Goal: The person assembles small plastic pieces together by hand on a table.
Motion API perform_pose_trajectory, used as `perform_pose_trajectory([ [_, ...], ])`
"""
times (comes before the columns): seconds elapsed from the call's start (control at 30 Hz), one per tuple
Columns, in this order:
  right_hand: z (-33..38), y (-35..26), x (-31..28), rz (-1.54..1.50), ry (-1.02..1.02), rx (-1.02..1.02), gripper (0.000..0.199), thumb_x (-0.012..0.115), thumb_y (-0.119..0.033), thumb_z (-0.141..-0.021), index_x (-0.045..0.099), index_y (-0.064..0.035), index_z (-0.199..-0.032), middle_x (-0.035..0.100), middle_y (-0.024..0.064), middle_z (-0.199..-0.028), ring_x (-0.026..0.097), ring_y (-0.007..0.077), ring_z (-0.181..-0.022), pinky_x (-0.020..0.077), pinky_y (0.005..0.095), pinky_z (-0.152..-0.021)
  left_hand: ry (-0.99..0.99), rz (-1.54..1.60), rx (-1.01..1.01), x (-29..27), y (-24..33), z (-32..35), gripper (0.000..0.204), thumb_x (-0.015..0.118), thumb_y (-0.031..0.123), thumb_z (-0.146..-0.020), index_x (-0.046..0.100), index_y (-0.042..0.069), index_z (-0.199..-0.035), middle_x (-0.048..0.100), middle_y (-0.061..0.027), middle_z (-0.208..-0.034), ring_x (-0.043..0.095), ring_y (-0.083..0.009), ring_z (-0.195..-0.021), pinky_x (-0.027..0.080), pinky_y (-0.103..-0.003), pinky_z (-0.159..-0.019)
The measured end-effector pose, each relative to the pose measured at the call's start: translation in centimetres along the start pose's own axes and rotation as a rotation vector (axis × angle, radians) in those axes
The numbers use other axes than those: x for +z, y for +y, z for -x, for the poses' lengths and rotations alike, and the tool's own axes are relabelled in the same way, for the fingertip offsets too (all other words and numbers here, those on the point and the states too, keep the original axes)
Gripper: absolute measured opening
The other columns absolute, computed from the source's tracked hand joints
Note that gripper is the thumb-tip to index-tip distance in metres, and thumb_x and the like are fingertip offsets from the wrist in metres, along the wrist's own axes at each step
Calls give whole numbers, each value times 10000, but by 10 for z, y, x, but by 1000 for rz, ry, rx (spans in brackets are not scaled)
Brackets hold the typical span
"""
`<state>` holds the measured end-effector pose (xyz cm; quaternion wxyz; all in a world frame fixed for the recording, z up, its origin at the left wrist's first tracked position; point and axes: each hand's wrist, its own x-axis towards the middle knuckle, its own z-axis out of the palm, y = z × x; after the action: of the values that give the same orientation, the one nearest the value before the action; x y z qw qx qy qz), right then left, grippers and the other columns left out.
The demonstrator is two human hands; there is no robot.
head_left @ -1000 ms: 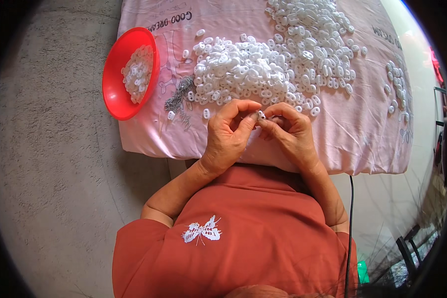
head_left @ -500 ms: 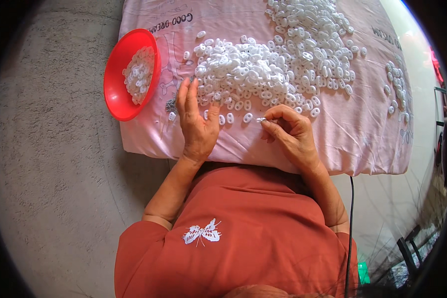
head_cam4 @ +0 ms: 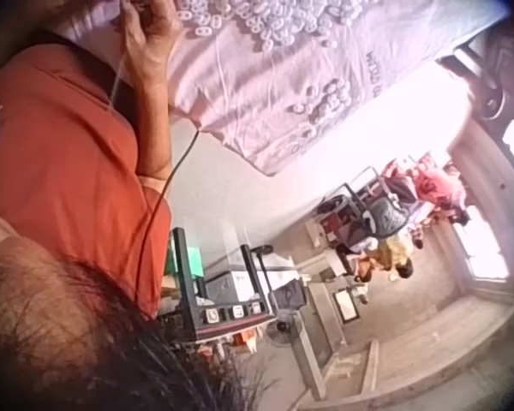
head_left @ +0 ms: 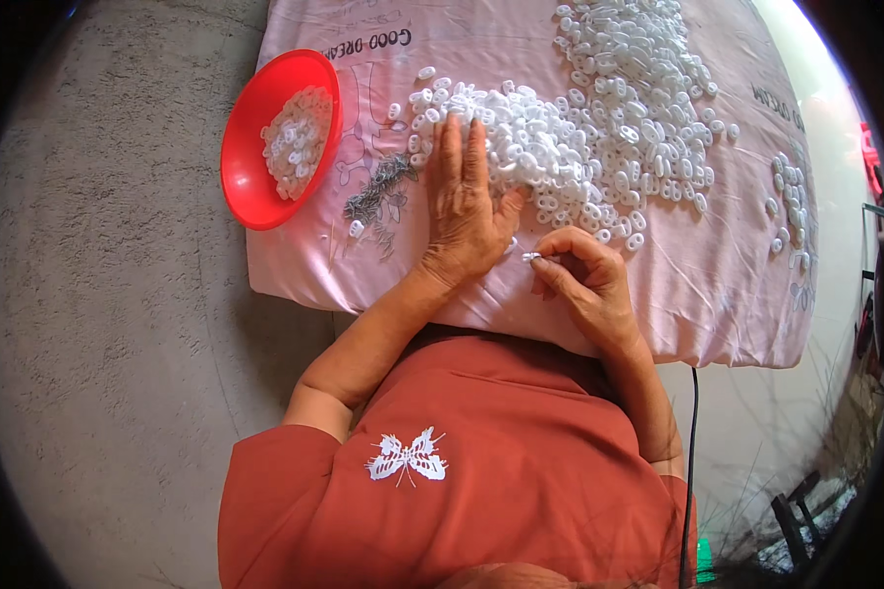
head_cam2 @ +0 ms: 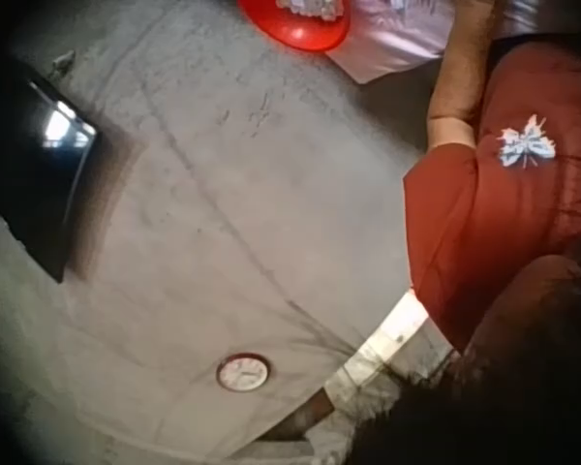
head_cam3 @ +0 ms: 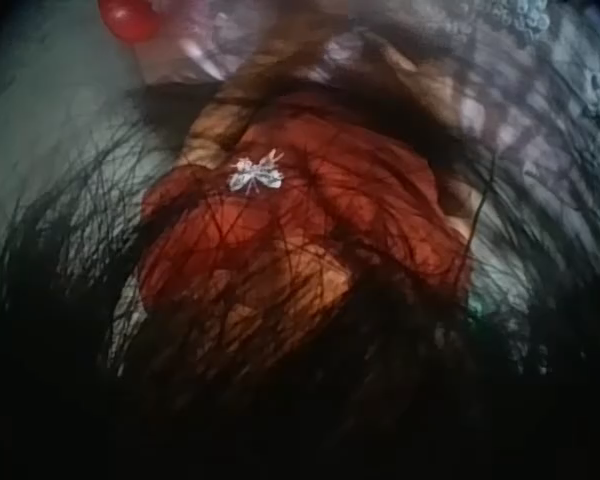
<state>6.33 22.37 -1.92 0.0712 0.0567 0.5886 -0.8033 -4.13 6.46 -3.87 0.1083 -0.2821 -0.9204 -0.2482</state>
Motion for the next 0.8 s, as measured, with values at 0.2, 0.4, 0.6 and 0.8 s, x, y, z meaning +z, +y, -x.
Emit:
perform_pose_trajectory([
  [0.2,0,-2,-1,18,-30,4,30,590,7,-898,596,17,-925,569,18,-834,569,69,-676,468,207,-589,30,32,34,18,12,-12,737,552,376,-924,238,-39,-1446,215,-278,-1486,210,-449,-1378,185,-502,-1124],
  [0.4,0,-1,-3,-9,-28,-6,40,599,15,-888,596,23,-927,568,23,-852,570,72,-679,465,208,-590,-2,50,86,14,26,-21,698,565,353,-920,290,-40,-1426,244,-275,-1475,223,-444,-1372,202,-497,-1112],
  [0.6,0,-1,-3,-25,-47,-10,49,610,15,-883,598,14,-931,571,31,-894,577,74,-689,466,208,-585,200,-4,-15,-7,-52,-56,648,541,430,-918,406,-17,-1367,312,-308,-1426,283,-461,-1325,202,-539,-1092],
  [0.8,-3,0,-2,6,-80,-47,54,612,15,-882,596,12,-933,575,31,-901,581,75,-696,469,207,-583,200,-85,-166,14,-83,-67,633,543,457,-910,453,1,-1339,375,-307,-1386,341,-470,-1284,234,-519,-1089],
])
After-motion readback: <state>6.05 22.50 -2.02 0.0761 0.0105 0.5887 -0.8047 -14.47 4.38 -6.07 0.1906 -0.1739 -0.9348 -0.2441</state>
